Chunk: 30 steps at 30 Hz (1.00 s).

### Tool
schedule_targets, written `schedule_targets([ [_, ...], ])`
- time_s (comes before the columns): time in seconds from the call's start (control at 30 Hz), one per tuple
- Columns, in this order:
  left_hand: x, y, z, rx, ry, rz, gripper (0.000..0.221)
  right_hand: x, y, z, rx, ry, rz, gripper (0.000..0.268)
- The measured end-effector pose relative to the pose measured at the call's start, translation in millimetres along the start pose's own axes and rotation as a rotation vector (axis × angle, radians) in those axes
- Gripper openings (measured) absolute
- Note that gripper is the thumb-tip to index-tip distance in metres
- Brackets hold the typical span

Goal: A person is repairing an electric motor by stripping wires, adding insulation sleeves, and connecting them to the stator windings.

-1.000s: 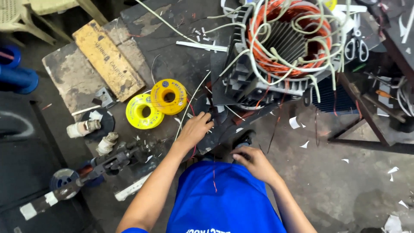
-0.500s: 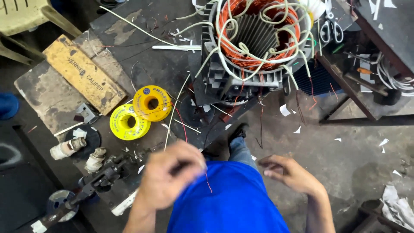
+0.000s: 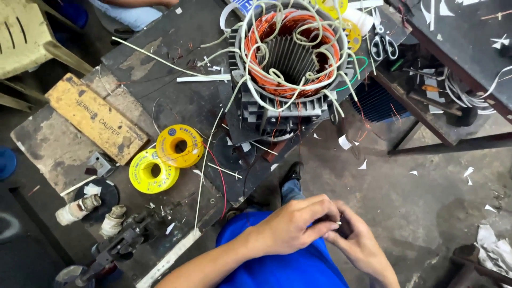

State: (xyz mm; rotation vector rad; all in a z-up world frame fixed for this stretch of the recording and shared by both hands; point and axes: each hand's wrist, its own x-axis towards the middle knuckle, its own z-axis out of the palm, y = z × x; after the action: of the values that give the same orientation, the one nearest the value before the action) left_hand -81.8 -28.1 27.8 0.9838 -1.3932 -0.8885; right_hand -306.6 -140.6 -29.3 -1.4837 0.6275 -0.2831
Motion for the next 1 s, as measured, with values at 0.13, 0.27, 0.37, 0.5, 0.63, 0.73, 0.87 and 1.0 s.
schedule_targets([
  [0.13,9.4,-7.6,-0.1,-0.070,-0.048,-0.095,0.006,1.0,-5.2,7.0,-0.193,-0.075,-0.096,0.029],
  [0.27,12.3,-43.3,2.6,0.666,-0.022,0.125,0.016,0.9,11.1,-11.0,-0.124,-0.009,0.072,0.016],
  [0.37,3.4,-72.9,36.0,1.614,-0.244,-0.004,0.042,-1.5,35.7,-39.7,-0.001,0.222,0.170,0.024],
  [0.5,20.5,-85.7,58.5,1.789,-0.937,-0.260,0.057,9.4,20.6,-45.6,-0.103,0.410,0.272,0.021],
  [0.63,34.8,-101.7,63.9,1.663,-1.110,-0.536,0.044,10.4,23.9,-44.4,-0.131,0.425,0.176,0.020],
  [0.73,29.4,-130.6,74.6,1.622,-1.000,-0.604,0.041,10.5,11.5,-34.4,-0.108,0.505,0.184,0.019],
  [0.87,27.8,-166.9,69.3,1.226,-0.795,-0.692,0.036,4.8,23.3,-34.9,0.022,0.594,0.123,0.019],
  [1.0,43.2,-87.3,25.8,0.771,-0.663,-0.616,0.020,4.7,14.7,-34.8,0.016,0.640,0.284,0.031],
])
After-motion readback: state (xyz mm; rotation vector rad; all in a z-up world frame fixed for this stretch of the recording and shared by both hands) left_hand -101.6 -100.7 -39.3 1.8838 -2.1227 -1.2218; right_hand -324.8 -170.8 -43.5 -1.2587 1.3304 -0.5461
